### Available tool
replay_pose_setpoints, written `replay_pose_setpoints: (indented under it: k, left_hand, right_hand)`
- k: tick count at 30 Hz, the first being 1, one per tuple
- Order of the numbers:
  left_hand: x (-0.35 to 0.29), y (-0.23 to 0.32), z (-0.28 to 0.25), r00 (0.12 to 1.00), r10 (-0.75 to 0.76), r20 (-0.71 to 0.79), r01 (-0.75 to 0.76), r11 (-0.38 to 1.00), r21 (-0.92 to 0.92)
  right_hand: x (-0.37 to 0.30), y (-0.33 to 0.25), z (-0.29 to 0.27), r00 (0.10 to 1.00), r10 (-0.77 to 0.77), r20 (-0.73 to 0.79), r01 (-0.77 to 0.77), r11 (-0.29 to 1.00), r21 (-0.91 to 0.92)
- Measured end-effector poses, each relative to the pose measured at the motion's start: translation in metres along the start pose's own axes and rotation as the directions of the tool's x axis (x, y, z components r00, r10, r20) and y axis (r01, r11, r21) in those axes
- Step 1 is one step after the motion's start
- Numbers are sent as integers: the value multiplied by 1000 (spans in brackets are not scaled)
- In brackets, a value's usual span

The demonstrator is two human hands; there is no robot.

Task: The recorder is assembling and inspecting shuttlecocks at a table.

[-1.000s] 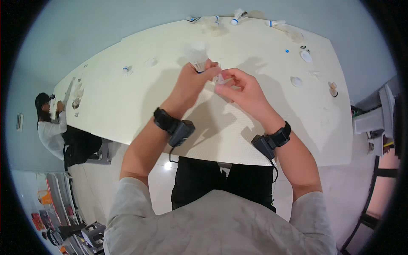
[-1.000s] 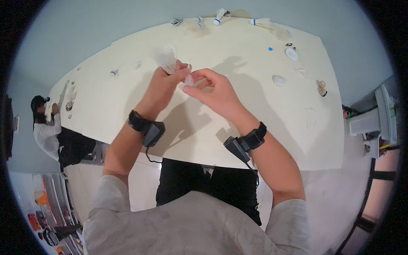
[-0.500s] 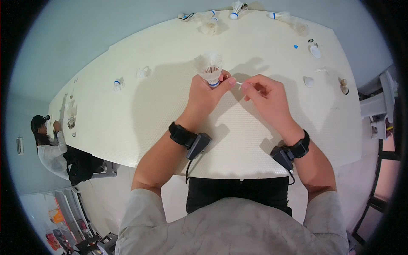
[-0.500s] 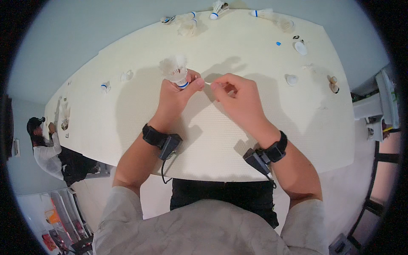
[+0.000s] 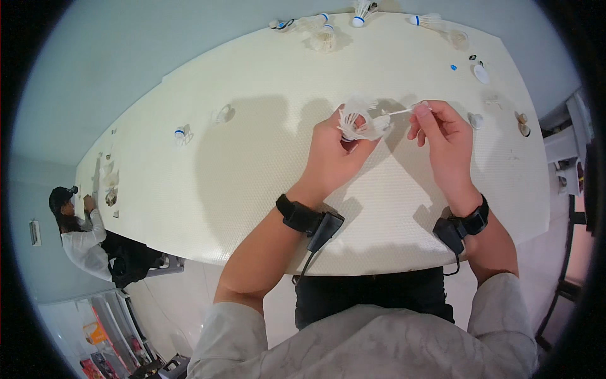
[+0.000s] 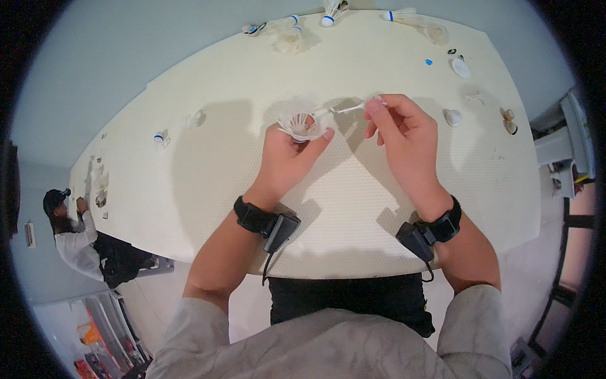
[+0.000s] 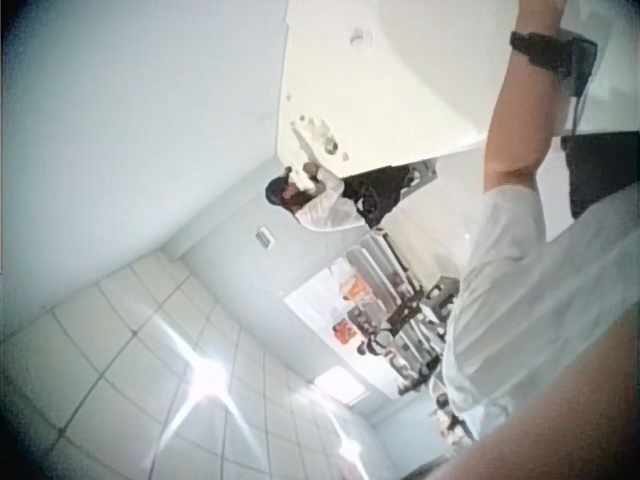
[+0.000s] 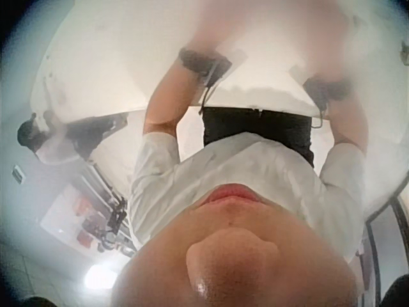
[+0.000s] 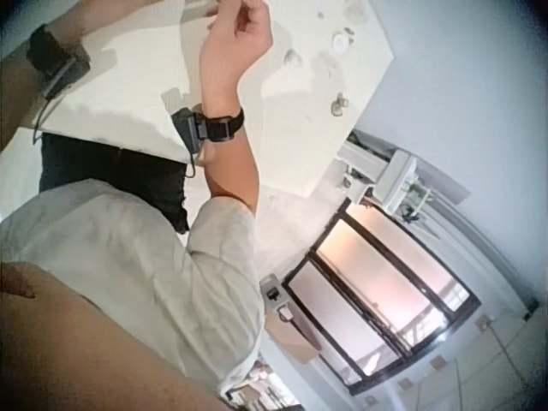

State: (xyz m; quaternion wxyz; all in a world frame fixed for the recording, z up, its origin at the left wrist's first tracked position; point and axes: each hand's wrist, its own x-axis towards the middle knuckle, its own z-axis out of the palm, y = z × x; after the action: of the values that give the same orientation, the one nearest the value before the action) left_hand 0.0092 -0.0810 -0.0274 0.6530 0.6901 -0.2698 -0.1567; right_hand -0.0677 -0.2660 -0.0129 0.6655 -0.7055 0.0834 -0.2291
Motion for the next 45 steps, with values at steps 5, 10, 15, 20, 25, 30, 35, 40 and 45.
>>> replay_pose_setpoints:
  k: [5,10,15,20,25,30,35,40,45]
  left_hand:
    - [8,-14,-5,978,210,-14,-203,958,201]
    - [8,-9,-3,973,230,-11,-221,946,235]
    - [10,-8,2,928,371,29,-356,864,355]
    - [8,-6,3,922,379,74,-379,854,355]
    - [6,-5,2,934,350,71,-350,859,374]
    - [7,-10,-1,914,394,94,-397,823,406]
    - [7,-9,0,918,386,90,-386,819,424]
    - [7,-10,-2,913,395,101,-394,796,458]
    - [7,-10,0,905,404,136,-419,783,460]
  right_hand:
    - [-3,-5,-4,995,-96,9,95,993,71]
    - [-4,-5,-5,979,-204,18,203,978,49]
    - [-7,-5,-2,978,-201,62,202,979,-11]
    - [-8,-1,1,947,-320,33,320,926,-201]
    - [-6,0,-2,946,-322,32,322,922,-214]
    - [-6,1,-2,941,-337,30,335,916,-220]
    - [-5,0,-2,953,-302,27,301,932,-200]
    - [-4,0,-2,957,-287,32,286,928,-239]
    - [-4,4,-1,952,-305,18,302,929,-216]
